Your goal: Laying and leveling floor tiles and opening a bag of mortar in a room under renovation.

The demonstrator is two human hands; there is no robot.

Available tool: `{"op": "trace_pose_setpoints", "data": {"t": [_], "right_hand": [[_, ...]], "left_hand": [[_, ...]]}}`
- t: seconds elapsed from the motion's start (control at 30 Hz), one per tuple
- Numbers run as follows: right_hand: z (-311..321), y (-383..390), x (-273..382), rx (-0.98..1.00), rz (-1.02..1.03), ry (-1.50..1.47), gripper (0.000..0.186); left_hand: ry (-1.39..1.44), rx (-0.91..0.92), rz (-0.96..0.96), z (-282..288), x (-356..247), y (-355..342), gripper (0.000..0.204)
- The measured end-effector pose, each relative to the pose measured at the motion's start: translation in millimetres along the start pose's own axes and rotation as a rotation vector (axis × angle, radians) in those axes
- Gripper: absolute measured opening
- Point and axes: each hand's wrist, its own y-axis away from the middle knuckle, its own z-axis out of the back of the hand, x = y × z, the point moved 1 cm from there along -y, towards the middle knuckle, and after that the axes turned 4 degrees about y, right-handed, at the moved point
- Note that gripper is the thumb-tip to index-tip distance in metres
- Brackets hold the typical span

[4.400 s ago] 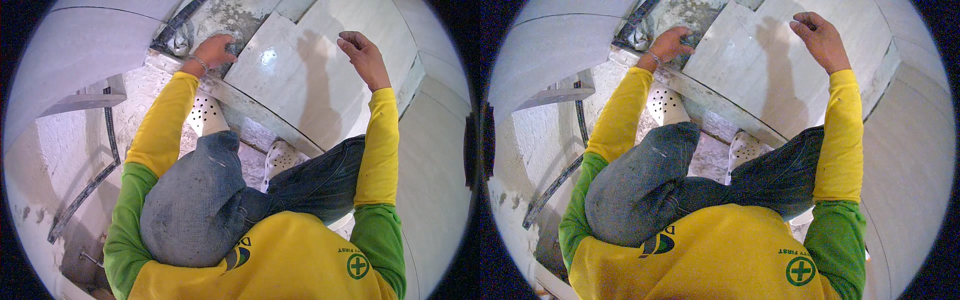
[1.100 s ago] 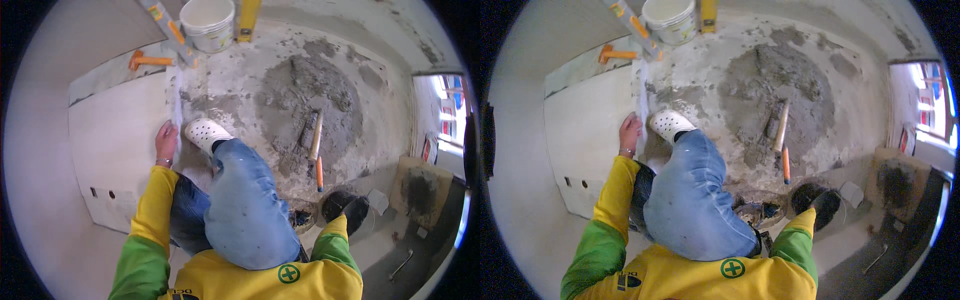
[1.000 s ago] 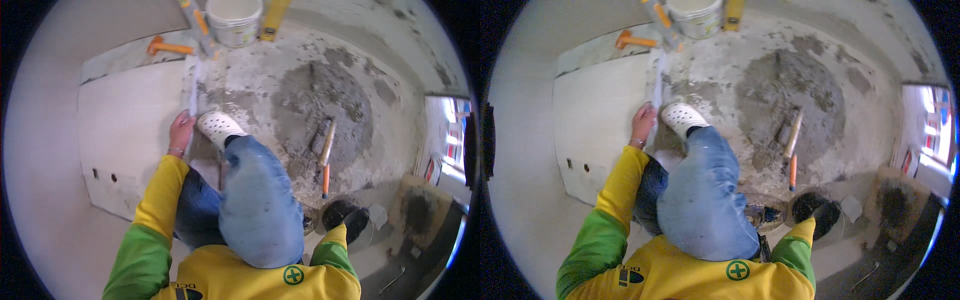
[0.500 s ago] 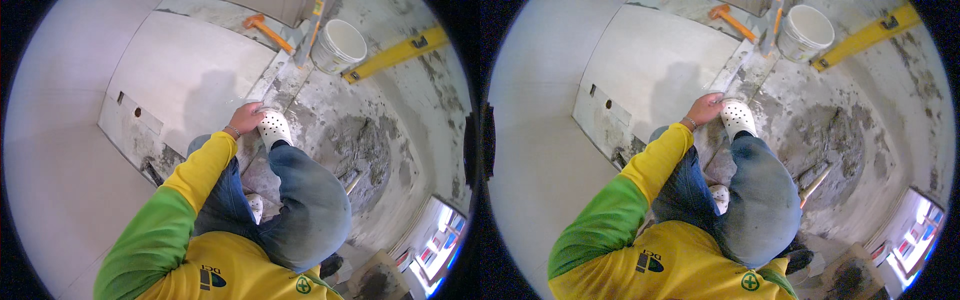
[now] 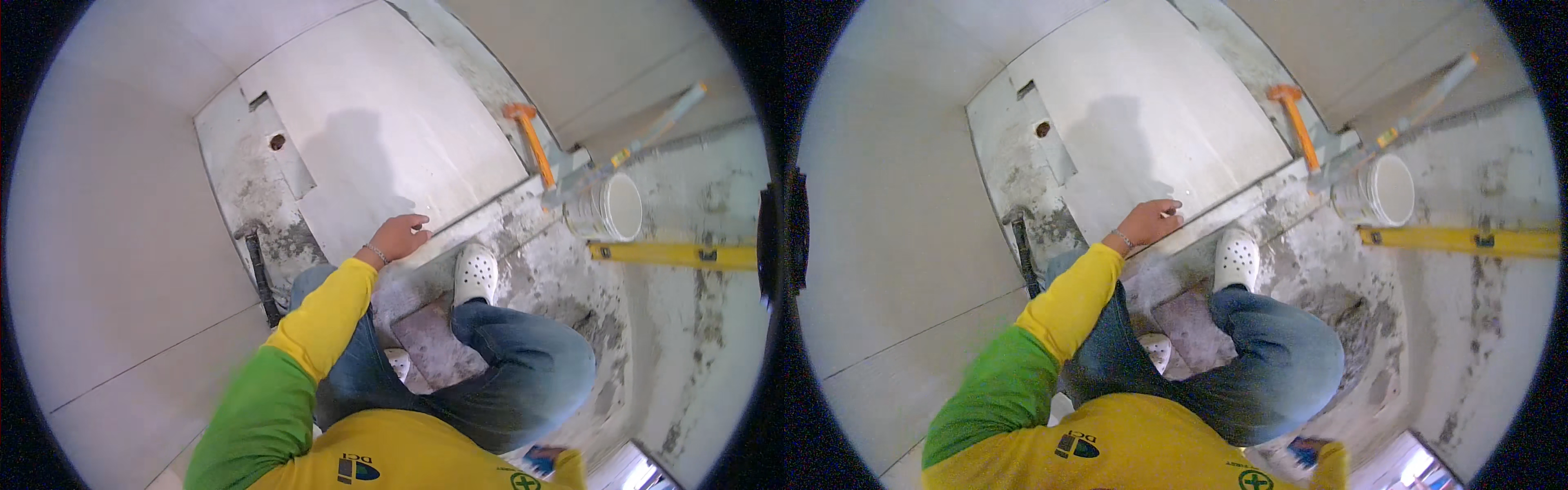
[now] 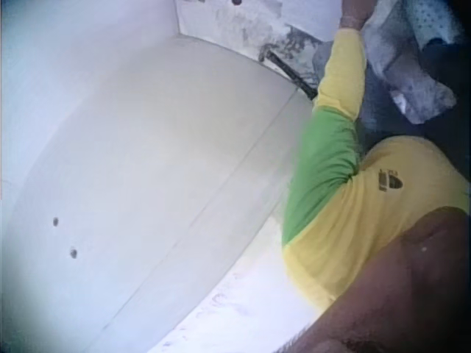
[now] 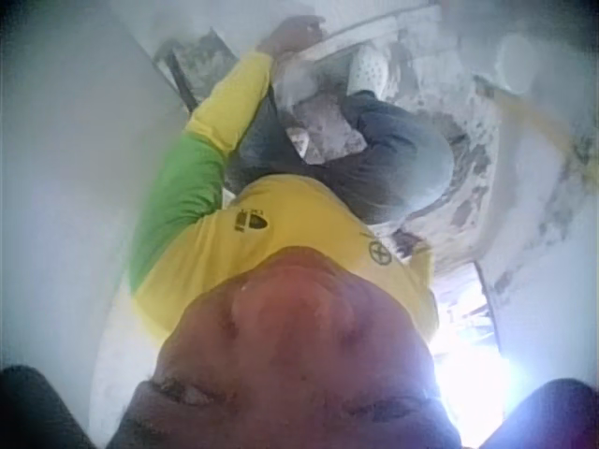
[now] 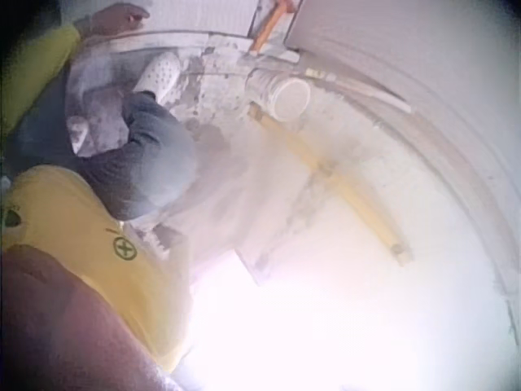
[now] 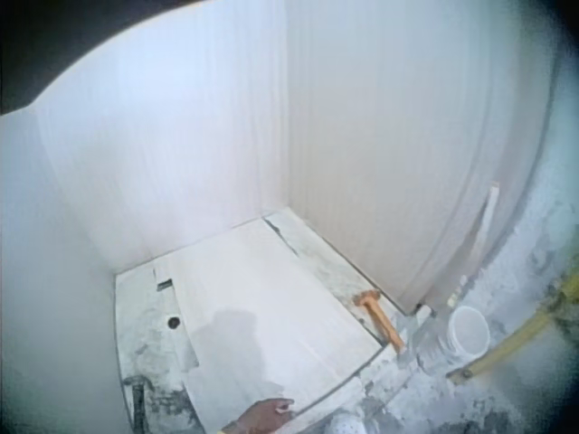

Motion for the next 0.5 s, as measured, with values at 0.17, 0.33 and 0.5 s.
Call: {"op": "trace_pose_setpoints", "data": {"t": [0.17,0.33,0.5], "right_hand": [[100.4,29.9,201.8,0.108,0.252,0.383,0.092],[47.2,38.1,531.5,-0.408,0.840,1.101,0.075],[-111.9,63.5,741.0,-0.604,1.282,1.181,0.059]], "left_hand": [[0.092,-0.170,0.049,41.0,-20.0,44.8,0.047],[0.246,-0.405,0.093,78.5,-31.7,97.2,0.046],[0.307,-0.563,0.113,86.7,-35.9,125.6,0.045]]}}
